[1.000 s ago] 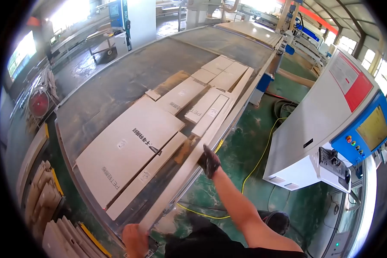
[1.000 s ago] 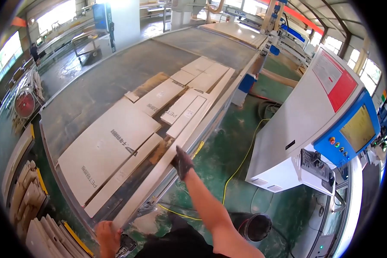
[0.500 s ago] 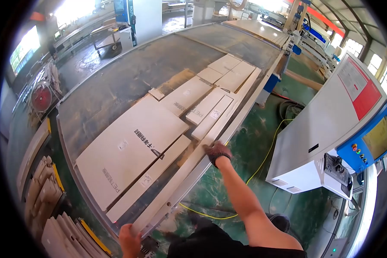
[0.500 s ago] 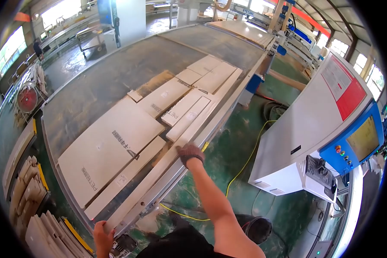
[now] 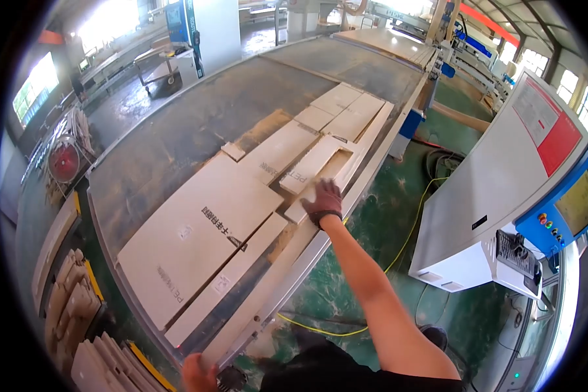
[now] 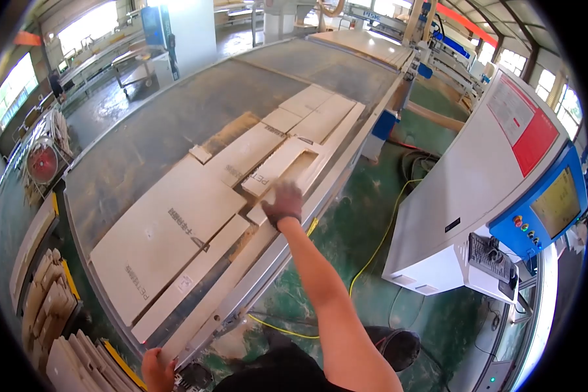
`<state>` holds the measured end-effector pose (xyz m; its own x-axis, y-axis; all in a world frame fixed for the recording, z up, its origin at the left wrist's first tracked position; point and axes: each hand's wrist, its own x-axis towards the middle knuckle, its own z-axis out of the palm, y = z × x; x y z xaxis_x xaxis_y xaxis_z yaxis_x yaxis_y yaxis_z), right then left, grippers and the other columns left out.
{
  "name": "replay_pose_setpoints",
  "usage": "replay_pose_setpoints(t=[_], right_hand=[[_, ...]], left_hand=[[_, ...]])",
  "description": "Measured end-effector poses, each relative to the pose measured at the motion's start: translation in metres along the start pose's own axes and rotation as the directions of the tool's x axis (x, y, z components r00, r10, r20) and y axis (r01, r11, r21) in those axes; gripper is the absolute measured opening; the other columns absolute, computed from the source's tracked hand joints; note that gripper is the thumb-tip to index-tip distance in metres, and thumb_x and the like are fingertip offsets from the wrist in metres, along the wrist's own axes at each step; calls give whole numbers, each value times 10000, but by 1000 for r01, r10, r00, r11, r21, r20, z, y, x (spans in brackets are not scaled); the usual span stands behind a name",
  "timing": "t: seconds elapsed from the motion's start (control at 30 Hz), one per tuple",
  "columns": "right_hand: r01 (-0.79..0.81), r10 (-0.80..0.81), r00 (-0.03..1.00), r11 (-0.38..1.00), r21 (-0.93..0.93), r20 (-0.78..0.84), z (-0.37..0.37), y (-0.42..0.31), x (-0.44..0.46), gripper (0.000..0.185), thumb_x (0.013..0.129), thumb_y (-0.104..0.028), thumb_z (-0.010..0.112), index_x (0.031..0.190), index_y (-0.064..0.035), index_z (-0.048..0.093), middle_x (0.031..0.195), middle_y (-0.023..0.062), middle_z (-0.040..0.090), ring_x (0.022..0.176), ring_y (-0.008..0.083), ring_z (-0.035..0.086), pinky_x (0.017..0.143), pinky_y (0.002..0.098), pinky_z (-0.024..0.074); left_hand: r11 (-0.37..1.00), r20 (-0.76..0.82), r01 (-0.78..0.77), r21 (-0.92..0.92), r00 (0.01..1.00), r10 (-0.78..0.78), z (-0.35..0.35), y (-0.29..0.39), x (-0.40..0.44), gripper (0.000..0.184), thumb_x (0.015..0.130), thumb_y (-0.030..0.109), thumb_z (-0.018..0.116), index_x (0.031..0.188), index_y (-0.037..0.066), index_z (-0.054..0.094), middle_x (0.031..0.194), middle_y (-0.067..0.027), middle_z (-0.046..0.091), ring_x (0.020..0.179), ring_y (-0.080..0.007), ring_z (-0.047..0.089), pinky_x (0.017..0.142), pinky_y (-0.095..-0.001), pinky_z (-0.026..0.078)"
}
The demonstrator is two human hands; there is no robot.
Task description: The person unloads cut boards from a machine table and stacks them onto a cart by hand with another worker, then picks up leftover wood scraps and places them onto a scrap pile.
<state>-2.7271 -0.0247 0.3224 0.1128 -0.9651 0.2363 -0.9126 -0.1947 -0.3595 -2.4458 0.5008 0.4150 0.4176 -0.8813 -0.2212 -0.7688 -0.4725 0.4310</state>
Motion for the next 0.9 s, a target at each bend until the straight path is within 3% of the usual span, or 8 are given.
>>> replay_pose_setpoints(t=[0.07,0.13,0.17,0.2,0.23,0.33,0.53,0.9], right_hand=[[-178,303,869,929,324,-391,4,10,-6,712,796,-470,763,1376,-83,620,1424,196,584,1446,370,426,1192,478,344],[-346,568,803,688,638,-178,9,34,7,609,810,-381,800,1292,-59,612,1165,205,687,1140,381,653,976,460,550],[-446,546,778,134,885,310,38,67,23,485,858,-363,767,1218,-67,632,1061,179,697,996,350,681,880,442,574],[-534,219,711,-452,715,669,63,92,36,370,906,-345,733,1145,-74,652,957,153,707,851,318,708,785,424,599],[-459,13,775,-676,577,632,53,92,35,196,969,-279,663,1042,-97,664,828,99,683,689,257,673,674,384,589],[-389,65,872,-506,770,484,52,103,37,146,975,-238,640,995,-94,659,785,83,669,672,255,655,654,399,579],[-279,118,916,-500,819,384,-27,82,16,229,957,-214,659,1139,-75,651,769,64,622,695,237,632,627,402,559],[-199,-102,980,-562,803,171,-129,4,-19,374,1006,-144,598,1363,-35,580,874,43,603,745,163,556,692,321,494]], left_hand=[[999,-25,-25,28,999,26,-11,9,-6,484,921,264,749,1312,5,628,1206,-234,662,1135,-446,613,985,-516,493],[992,-148,-104,64,983,113,-4,-1,-21,486,924,280,754,1310,11,634,1206,-230,666,1123,-448,618,980,-515,500],[994,-116,-97,58,988,103,-9,7,-23,495,920,294,759,1309,12,637,1201,-233,671,1116,-452,623,975,-519,503],[994,-84,-90,56,992,95,-17,19,-25,505,917,309,763,1308,13,640,1196,-236,676,1109,-456,627,970,-523,506],[995,-52,-86,56,995,89,-22,26,-26,515,913,323,768,1307,15,644,1191,-239,681,1102,-461,632,965,-527,510],[993,171,1,118,985,-21,9,11,-17,543,888,352,782,1298,21,654,1156,-251,694,1083,-463,647,941,-540,516],[991,97,-50,121,995,39,184,-115,-26,324,920,319,708,1096,49,683,979,-251,705,925,-478,669,777,-574,523],[984,-128,-31,-175,992,8,124,-57,-58,323,813,245,803,1051,41,723,875,-169,723,825,-391,700,756,-483,558]])
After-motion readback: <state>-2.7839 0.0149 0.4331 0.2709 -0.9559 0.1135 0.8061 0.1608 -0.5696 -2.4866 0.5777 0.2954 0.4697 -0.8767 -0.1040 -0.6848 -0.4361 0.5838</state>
